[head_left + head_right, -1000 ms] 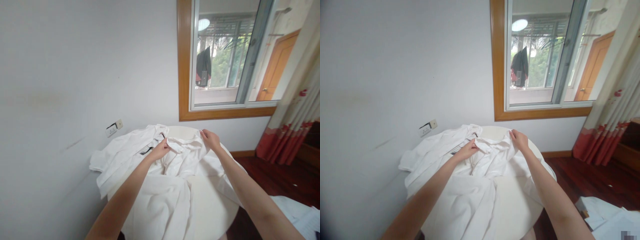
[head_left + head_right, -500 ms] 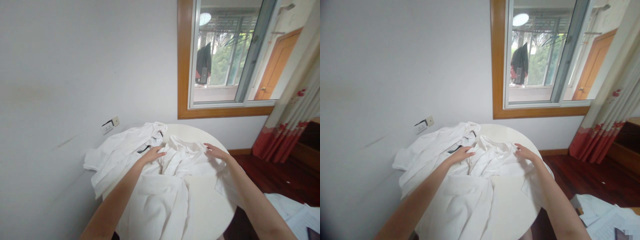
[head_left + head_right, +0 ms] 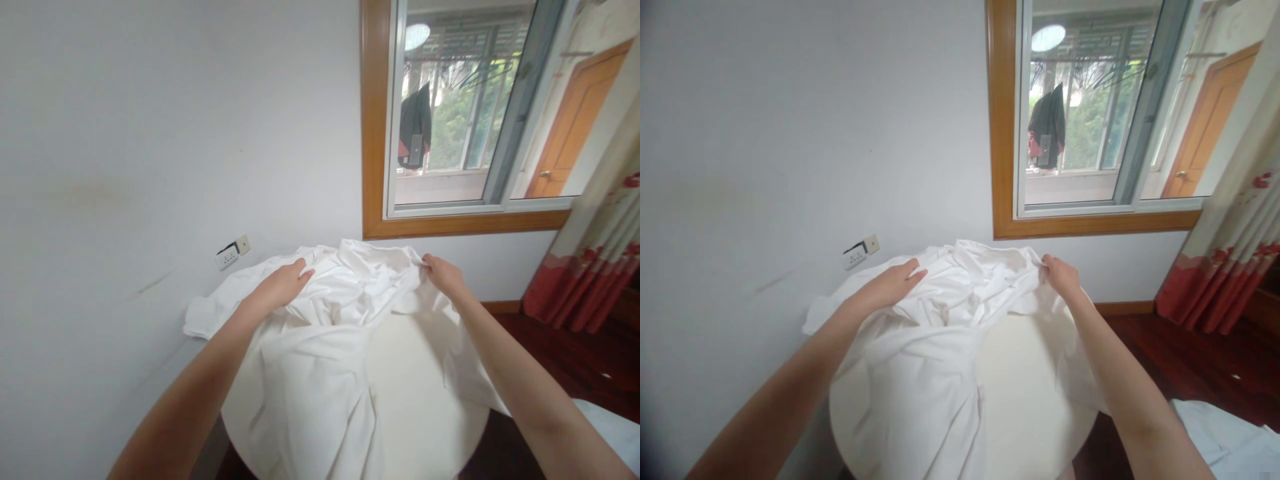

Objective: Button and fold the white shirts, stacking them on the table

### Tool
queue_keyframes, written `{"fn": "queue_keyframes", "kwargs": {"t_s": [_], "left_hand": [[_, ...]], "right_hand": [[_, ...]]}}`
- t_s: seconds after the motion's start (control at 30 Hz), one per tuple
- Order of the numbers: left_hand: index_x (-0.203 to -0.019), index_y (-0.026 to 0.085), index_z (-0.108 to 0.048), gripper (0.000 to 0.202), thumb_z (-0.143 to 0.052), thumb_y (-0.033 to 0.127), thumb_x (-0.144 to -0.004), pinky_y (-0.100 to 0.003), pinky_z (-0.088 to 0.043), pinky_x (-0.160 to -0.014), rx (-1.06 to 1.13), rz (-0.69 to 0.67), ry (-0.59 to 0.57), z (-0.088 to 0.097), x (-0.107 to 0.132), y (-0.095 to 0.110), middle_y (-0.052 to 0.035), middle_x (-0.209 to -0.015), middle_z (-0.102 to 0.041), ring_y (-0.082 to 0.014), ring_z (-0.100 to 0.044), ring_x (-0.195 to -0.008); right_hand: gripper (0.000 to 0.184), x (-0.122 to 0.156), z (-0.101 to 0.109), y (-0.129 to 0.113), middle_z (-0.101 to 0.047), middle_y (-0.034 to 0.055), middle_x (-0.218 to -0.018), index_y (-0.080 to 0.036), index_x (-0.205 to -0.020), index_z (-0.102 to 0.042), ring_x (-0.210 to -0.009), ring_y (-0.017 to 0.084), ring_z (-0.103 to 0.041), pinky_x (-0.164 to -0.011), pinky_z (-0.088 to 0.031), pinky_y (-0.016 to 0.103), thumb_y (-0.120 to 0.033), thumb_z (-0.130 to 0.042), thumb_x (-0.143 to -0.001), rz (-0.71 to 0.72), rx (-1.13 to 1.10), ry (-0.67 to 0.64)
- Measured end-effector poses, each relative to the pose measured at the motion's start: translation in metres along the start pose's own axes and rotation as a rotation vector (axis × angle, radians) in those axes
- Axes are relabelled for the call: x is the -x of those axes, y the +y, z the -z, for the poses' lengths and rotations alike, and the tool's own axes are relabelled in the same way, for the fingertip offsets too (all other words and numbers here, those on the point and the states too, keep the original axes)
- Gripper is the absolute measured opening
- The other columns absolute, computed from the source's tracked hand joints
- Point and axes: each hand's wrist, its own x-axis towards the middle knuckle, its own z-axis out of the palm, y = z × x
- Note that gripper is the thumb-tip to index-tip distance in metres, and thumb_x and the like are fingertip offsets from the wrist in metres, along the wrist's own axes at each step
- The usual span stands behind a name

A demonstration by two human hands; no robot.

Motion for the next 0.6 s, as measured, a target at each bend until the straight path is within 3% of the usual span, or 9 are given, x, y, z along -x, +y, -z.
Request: {"fn": "queue_keyframes", "kwargs": {"t_s": [0.1, 0.17, 0.23, 0.3, 0.4, 0.47, 0.6], "left_hand": [[-0.101, 0.021, -0.055, 0.039, -0.033, 0.052, -0.09, -0.029, -0.044, -0.076, 0.043, -0.052, -0.03, 0.023, -0.019, -0.004, -0.007, -0.102, -0.067, -0.022, -0.062, -0.092], [-0.102, 0.021, -0.056, 0.039, -0.035, 0.051, -0.09, -0.028, -0.044, -0.074, 0.044, -0.025, 0.056, 0.021, -0.038, -0.007, -0.0065, -0.098, -0.067, -0.0218, -0.062, -0.09], [-0.108, 0.019, -0.056, 0.039, -0.035, 0.048, -0.091, -0.031, -0.044, -0.076, -0.019, 0.082, 0.219, 0.002, -0.054, -0.009, -0.009, -0.098, -0.066, -0.0237, -0.061, -0.091], [-0.117, 0.017, -0.053, 0.038, -0.035, 0.04, -0.092, -0.035, -0.044, -0.082, -0.093, 0.165, 0.356, -0.031, -0.062, -0.013, -0.0129, -0.104, -0.064, -0.0272, -0.059, -0.099], [-0.128, 0.017, -0.048, 0.043, -0.046, 0.026, -0.087, -0.046, -0.037, -0.096, -0.173, 0.064, 0.411, -0.089, -0.055, -0.018, -0.0185, -0.129, -0.052, -0.0329, -0.047, -0.118], [-0.13, 0.019, -0.048, 0.045, -0.048, 0.022, -0.085, -0.049, -0.031, -0.104, -0.148, -0.028, 0.408, -0.123, -0.041, -0.02, -0.0166, -0.136, -0.046, -0.0322, -0.041, -0.124], [-0.125, 0.022, -0.053, 0.039, -0.045, 0.02, -0.087, -0.046, -0.034, -0.105, 0.014, -0.18, 0.336, -0.164, -0.005, -0.019, -0.0121, -0.131, -0.051, -0.0274, -0.043, -0.123]], "right_hand": [[0.025, -0.022, 0.023, -0.008, -0.066, 0.0118, -0.101, -0.024, -0.106, -0.063, -0.095, 0.027, -0.055, -0.076, -0.035, 0.035, -0.023, -0.044, -0.089, 0.003, 0.066, 0.184], [0.023, -0.029, 0.028, -0.016, -0.063, 0.0148, -0.105, -0.022, -0.102, -0.065, -0.104, 0.031, -0.049, -0.082, -0.033, 0.041, -0.023, -0.046, -0.089, -0.001, 0.084, 0.302], [0.025, -0.029, 0.024, -0.027, -0.059, 0.017, -0.112, -0.021, -0.106, -0.064, -0.108, 0.033, -0.045, -0.085, -0.032, 0.044, -0.023, -0.048, -0.087, -0.017, 0.065, 0.36], [0.033, -0.021, 0.014, -0.039, -0.055, 0.0183, -0.119, -0.02, -0.117, -0.059, -0.108, 0.034, -0.044, -0.085, -0.032, 0.044, -0.021, -0.05, -0.085, -0.012, 0.022, 0.349], [0.041, 0.008, -0.005, -0.06, -0.054, 0.0179, -0.122, -0.02, -0.124, -0.055, -0.11, 0.033, -0.045, -0.088, -0.034, 0.045, -0.019, -0.051, -0.083, 0.079, -0.068, 0.26], [0.036, 0.033, -0.012, -0.071, -0.059, 0.0154, -0.116, -0.02, -0.119, -0.059, -0.108, 0.03, -0.049, -0.091, -0.035, 0.044, -0.019, -0.049, -0.084, 0.208, -0.206, 0.134], [0.036, 0.082, -0.01, -0.082, -0.063, 0.006, -0.118, -0.024, -0.114, -0.063, -0.11, 0.023, -0.055, -0.097, -0.04, 0.039, -0.018, -0.046, -0.084, 0.56, -0.673, -0.344]]}}
